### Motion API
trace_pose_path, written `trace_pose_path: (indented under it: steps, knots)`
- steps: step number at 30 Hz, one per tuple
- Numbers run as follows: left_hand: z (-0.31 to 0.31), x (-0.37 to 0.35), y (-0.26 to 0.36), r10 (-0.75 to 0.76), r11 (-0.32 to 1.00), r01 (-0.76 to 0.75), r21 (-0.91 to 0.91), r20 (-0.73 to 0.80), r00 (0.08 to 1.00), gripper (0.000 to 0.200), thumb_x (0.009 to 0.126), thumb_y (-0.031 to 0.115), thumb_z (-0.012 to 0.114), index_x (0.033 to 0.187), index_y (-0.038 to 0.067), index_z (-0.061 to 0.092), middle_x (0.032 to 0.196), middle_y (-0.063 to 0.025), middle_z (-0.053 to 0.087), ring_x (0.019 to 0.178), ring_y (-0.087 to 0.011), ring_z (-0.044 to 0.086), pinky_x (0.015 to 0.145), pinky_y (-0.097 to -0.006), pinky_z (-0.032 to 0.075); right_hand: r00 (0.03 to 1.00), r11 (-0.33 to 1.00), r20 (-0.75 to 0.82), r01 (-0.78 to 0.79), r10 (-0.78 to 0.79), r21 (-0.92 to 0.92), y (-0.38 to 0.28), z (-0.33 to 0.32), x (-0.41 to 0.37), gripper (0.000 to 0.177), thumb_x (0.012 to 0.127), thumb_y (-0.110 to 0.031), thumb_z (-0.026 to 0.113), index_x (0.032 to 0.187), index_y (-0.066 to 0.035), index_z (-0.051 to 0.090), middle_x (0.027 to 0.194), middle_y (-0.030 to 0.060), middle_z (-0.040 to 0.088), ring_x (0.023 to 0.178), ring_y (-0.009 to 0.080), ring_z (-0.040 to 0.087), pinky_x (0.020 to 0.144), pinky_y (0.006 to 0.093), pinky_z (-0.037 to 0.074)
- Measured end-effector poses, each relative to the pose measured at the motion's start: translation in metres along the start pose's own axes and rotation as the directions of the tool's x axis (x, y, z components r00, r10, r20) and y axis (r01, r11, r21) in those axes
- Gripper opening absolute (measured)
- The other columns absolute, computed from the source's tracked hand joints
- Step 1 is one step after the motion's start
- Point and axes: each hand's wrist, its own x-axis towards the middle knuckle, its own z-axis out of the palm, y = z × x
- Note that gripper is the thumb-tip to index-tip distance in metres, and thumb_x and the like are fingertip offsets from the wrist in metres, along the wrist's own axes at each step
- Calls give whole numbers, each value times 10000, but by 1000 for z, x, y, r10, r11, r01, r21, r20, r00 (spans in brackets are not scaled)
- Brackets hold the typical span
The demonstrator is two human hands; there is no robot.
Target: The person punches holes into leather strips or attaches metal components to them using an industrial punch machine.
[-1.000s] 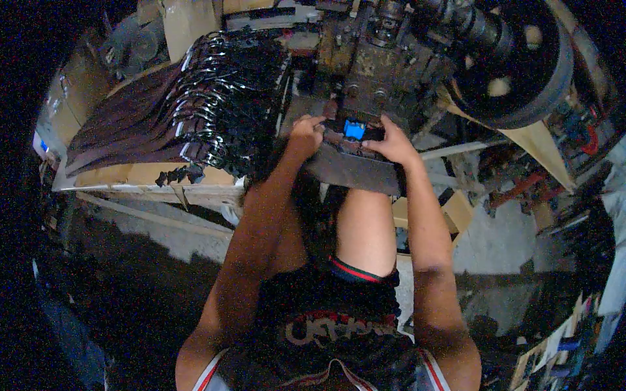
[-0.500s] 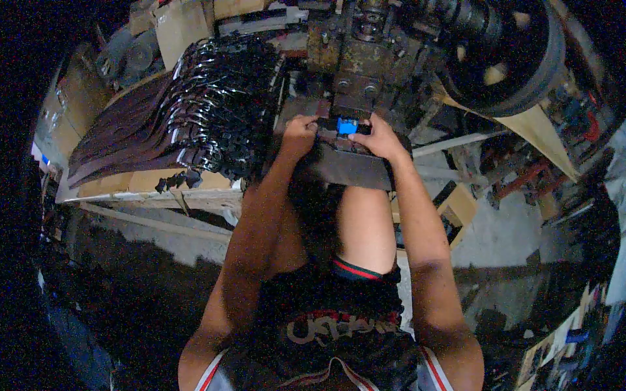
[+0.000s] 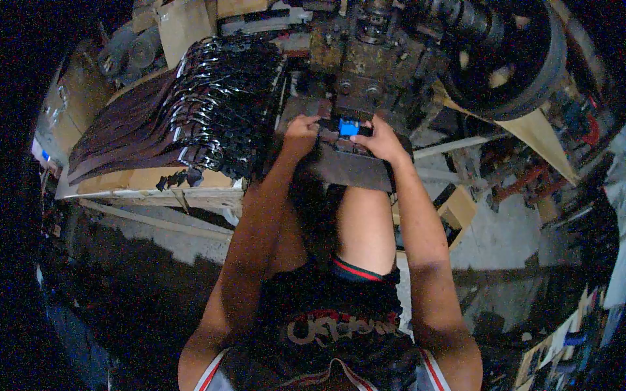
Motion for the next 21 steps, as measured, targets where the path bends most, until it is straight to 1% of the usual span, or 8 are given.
trace_pose_path:
  steps: [2, 5, 8, 9, 12, 15, 18, 21]
  knots:
    - [6, 2, -8, 13, 1000, -13, 12, -7, 1000, 258, 771, 149, 532, 936, 37, 695, 875, -196, 646, 894, -366, 585, 833, -433, 452, 1000, 999, -2, -8, 8, -51, -1, -1, 0, 662, 690, -151, 788, 1238, 18, 457, 1123, 159, 606, 1032, 248, 583, 911, 355, 445]
    - [-2, 6, -6, -103, 995, 103, 9, 129, 986, 316, 769, 179, 558, 1039, 68, 681, 1035, -221, 634, 971, -379, 600, 882, -403, 468, 1000, 1000, -4, 21, -21, 13, -34, -7, -9, 774, 687, -166, 797, 1319, 22, 391, 1214, 179, 560, 1089, 263, 560, 930, 352, 441]
    - [-10, 13, 3, -169, 982, 179, -58, 147, 975, 296, 724, 136, 525, 937, 35, 704, 948, -238, 646, 919, -376, 616, 881, -432, 466, 1000, 1000, 7, 2, -2, -30, 5, -22, -6, 870, 682, -173, 806, 1376, 23, 319, 1288, 198, 509, 1143, 273, 527, 943, 352, 436]
    - [-7, 17, -1, -193, 978, 202, -47, 142, 971, 305, 717, 135, 526, 943, 32, 702, 950, -237, 646, 919, -379, 619, 883, -428, 469, 1000, 995, 12, -25, 26, -93, -1, -27, -10, 865, 681, -216, 807, 1372, 19, 343, 1299, 214, 502, 1137, 294, 538, 940, 364, 437]
    - [1, 26, -15, -218, 974, 223, -27, 130, 967, 326, 703, 134, 526, 958, 23, 696, 954, -229, 647, 919, -385, 626, 887, -418, 474, 995, 964, -82, 29, -52, -265, 0, -28, -17, 765, 698, -260, 792, 1311, 27, 436, 1222, 219, 558, 1080, 317, 577, 933, 371, 441]
    - [-2, 24, -12, -190, 981, 193, -16, 123, 974, 331, 707, 132, 527, 972, 19, 690, 964, -218, 652, 928, -385, 625, 886, -411, 476, 989, 949, -147, -35, -12, -315, -12, -35, -20, 617, 714, -281, 772, 1190, 41, 547, 1124, 223, 608, 1035, 330, 599, 915, 378, 448]
    - [-3, 24, -9, -214, 976, 218, -21, 124, 969, 324, 715, 122, 531, 979, 15, 687, 987, -217, 650, 946, -381, 622, 888, -402, 476, 986, 909, -158, -104, 43, -403, 2, -46, -15, 498, 725, -256, 765, 1083, 52, 606, 1011, 197, 643, 970, 292, 618, 881, 349, 458]
    - [2, 23, -14, -199, 977, 207, -58, 114, 973, 310, 724, 111, 538, 979, 16, 688, 989, -217, 648, 949, -377, 620, 886, -392, 477, 980, 927, -133, -182, 146, -326, 13, -55, -9, 402, 747, -214, 747, 1024, 53, 631, 925, 155, 652, 890, 227, 619, 836, 323, 461]
